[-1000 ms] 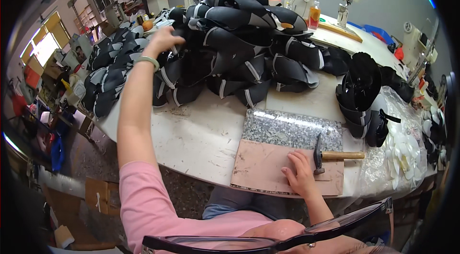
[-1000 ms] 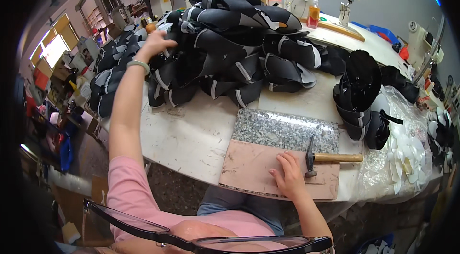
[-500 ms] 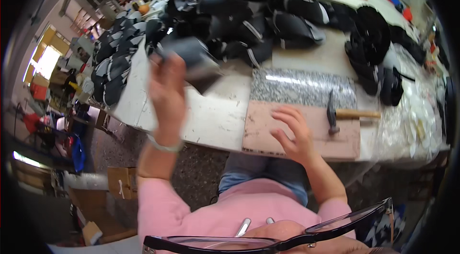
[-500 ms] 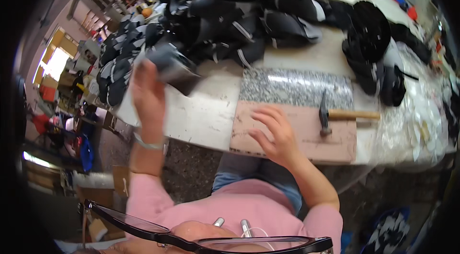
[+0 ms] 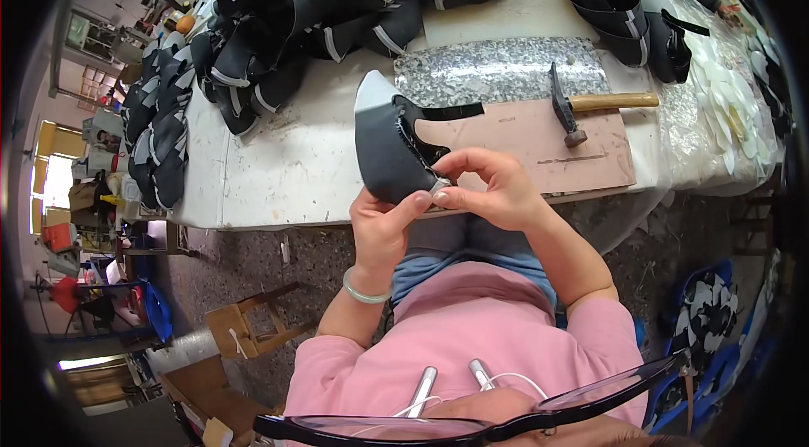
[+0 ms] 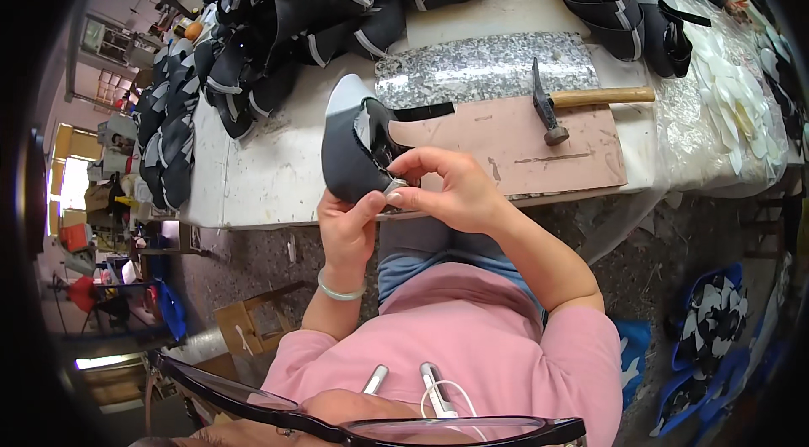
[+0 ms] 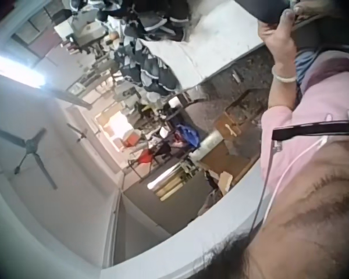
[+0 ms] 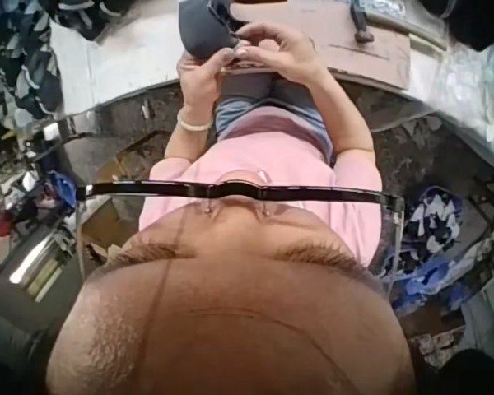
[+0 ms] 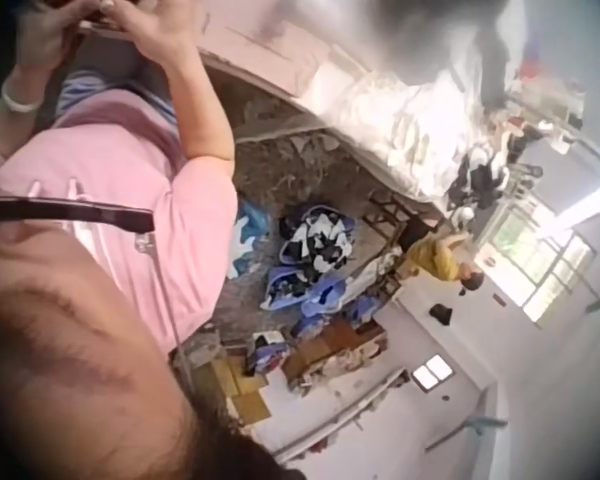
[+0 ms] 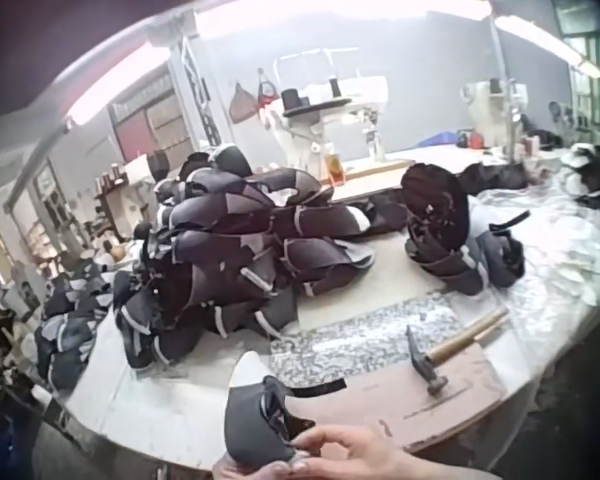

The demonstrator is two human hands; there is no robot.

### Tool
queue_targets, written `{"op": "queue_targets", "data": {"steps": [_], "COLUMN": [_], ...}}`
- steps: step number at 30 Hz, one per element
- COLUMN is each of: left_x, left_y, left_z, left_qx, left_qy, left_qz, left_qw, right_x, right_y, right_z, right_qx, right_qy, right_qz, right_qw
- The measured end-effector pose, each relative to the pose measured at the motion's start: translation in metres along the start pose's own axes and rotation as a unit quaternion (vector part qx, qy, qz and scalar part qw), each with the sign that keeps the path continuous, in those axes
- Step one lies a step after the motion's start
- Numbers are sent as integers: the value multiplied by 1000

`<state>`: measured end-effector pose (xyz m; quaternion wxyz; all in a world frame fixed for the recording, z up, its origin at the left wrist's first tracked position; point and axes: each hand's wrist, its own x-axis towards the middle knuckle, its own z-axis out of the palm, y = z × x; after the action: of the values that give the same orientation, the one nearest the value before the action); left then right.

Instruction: The person aligns and attaches shoe components by hand, presses the seams using a handheld tool, and places the assembled pieces into a basket on the floor.

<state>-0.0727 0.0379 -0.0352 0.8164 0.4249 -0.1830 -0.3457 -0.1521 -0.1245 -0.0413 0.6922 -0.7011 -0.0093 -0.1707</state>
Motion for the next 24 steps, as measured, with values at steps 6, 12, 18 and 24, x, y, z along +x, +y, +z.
{"op": "queue_targets", "data": {"steps": [6, 12, 18, 24], "left_x": [6, 14, 18, 9], "left_y": [-6, -7, 9, 14], "left_z": [7, 1, 2, 1], "left_qx": [317, 391, 78, -96], "left_qy": [156, 163, 154, 86], "left_qz": [242, 266, 116, -90], "left_qw": [904, 866, 978, 987], "right_x": [-7, -4, 0, 4], "right_y": [-4, 5, -4, -5], "right_z": [3, 11, 8, 11], "right_qx": [193, 182, -66, 12], "right_qy": [-5, 6, 35, 78], "right_qz": [134, 100, -16, -25], "right_qw": [972, 978, 997, 997]}}
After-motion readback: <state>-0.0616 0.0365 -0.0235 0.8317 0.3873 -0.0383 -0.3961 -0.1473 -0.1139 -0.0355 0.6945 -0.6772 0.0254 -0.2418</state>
